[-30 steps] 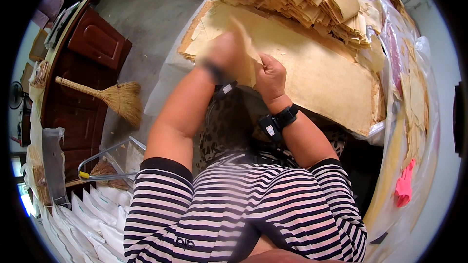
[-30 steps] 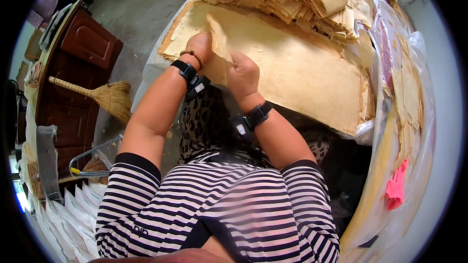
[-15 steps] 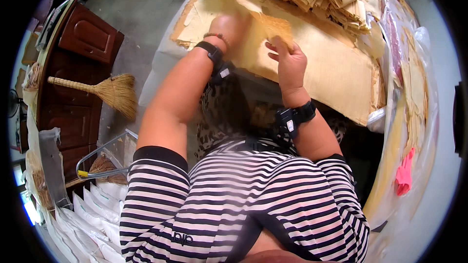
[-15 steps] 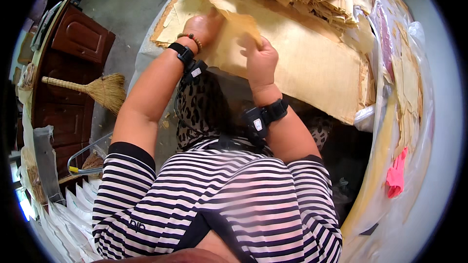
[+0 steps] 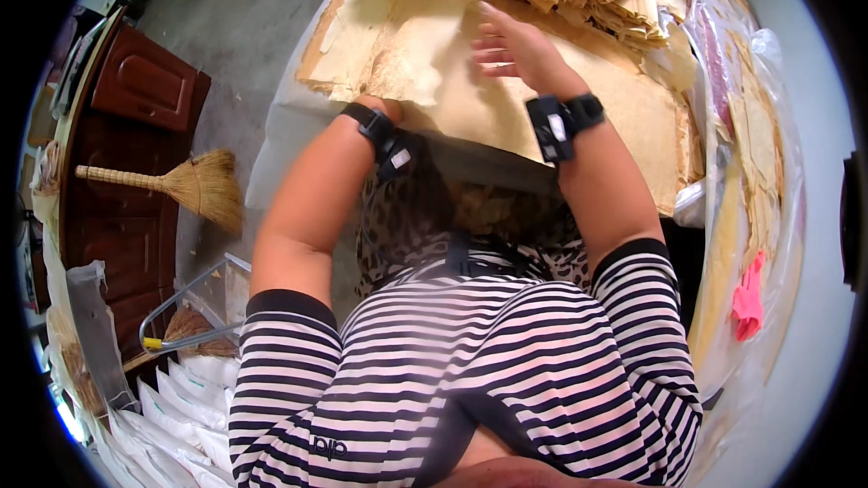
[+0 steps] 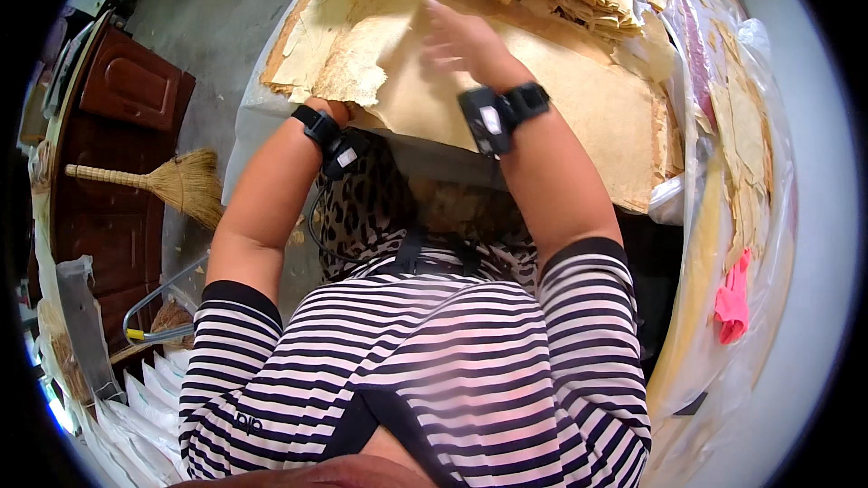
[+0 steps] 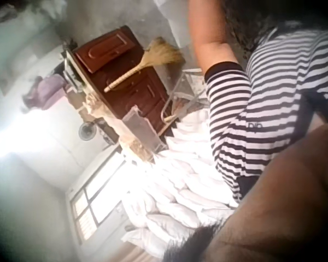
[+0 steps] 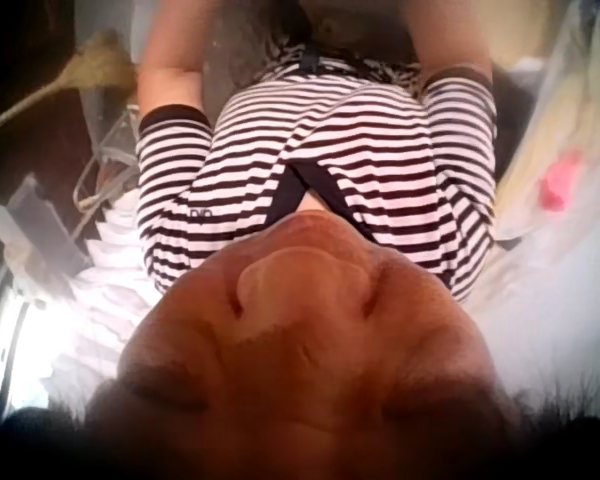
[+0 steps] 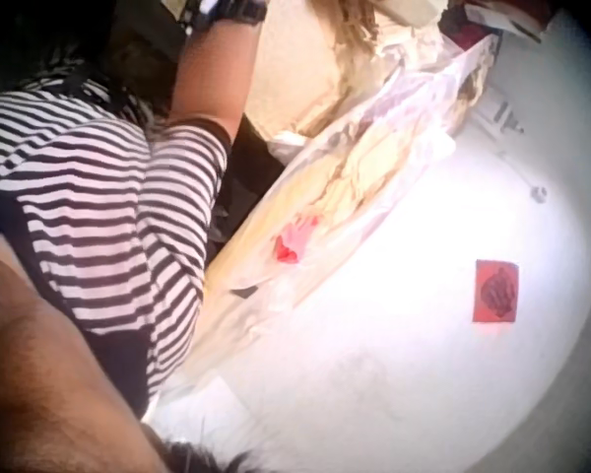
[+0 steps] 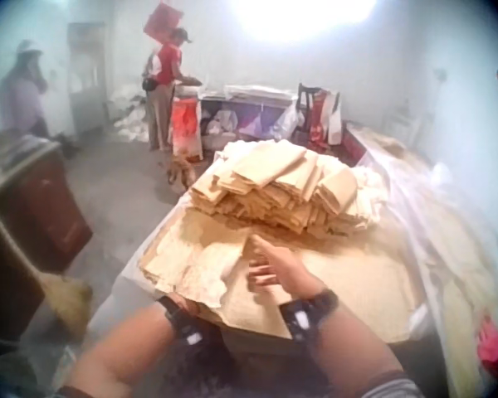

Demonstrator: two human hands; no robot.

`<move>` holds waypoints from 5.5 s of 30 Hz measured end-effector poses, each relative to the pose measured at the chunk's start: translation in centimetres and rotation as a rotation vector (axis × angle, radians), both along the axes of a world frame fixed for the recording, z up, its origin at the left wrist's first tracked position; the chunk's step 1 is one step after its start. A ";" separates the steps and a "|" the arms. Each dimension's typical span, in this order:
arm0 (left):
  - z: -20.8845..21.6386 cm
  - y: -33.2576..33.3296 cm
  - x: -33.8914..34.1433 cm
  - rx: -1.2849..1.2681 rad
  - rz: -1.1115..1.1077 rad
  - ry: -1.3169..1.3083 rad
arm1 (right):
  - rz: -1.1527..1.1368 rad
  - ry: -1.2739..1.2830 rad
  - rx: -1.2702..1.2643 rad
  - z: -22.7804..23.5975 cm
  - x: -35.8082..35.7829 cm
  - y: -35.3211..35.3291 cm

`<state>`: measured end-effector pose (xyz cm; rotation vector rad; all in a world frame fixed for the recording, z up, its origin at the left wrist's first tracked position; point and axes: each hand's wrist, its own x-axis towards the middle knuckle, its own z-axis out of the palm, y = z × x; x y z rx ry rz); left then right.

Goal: The person separates and folds large sheets of thin, textured paper by hand, stacking the folded results on a nearby pile.

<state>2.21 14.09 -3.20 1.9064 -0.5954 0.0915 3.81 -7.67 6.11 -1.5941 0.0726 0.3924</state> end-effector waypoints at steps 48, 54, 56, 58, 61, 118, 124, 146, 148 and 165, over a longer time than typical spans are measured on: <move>2.7 -1.4 -2.9 0.791 0.389 -0.458 | -0.550 -0.344 0.022 0.2 -11.0 -15.0; 2.6 -1.2 -2.4 0.985 0.393 -0.320 | -0.345 -0.171 0.047 3.1 -12.3 -15.6; 2.0 -1.2 -2.0 0.938 0.386 -0.393 | -0.366 0.008 0.145 1.8 -11.7 -15.2; 1.8 -1.2 -1.8 0.848 0.406 -0.505 | -0.435 0.132 0.087 -0.4 -11.5 -15.8; 3.0 -1.7 -2.3 0.907 0.373 -0.472 | -0.490 0.082 -0.043 -1.7 -13.4 -15.5; 4.2 -9.3 -11.3 0.638 0.028 -0.335 | -0.150 0.073 0.185 -5.0 -21.0 -10.1; 5.7 -9.1 -11.4 0.614 -0.014 -0.314 | -0.115 -0.005 0.069 -5.2 -20.8 -10.6; 5.3 -9.5 -11.2 0.435 0.087 -0.274 | 0.051 -0.991 -0.853 -0.5 -21.1 -7.8; 5.2 -10.0 -11.5 0.440 0.112 -0.255 | 0.117 -0.823 -0.935 -0.2 -21.5 -7.9; 1.8 -8.3 -7.9 0.099 0.004 -0.065 | -0.011 -0.878 -1.054 -6.9 -16.4 -3.4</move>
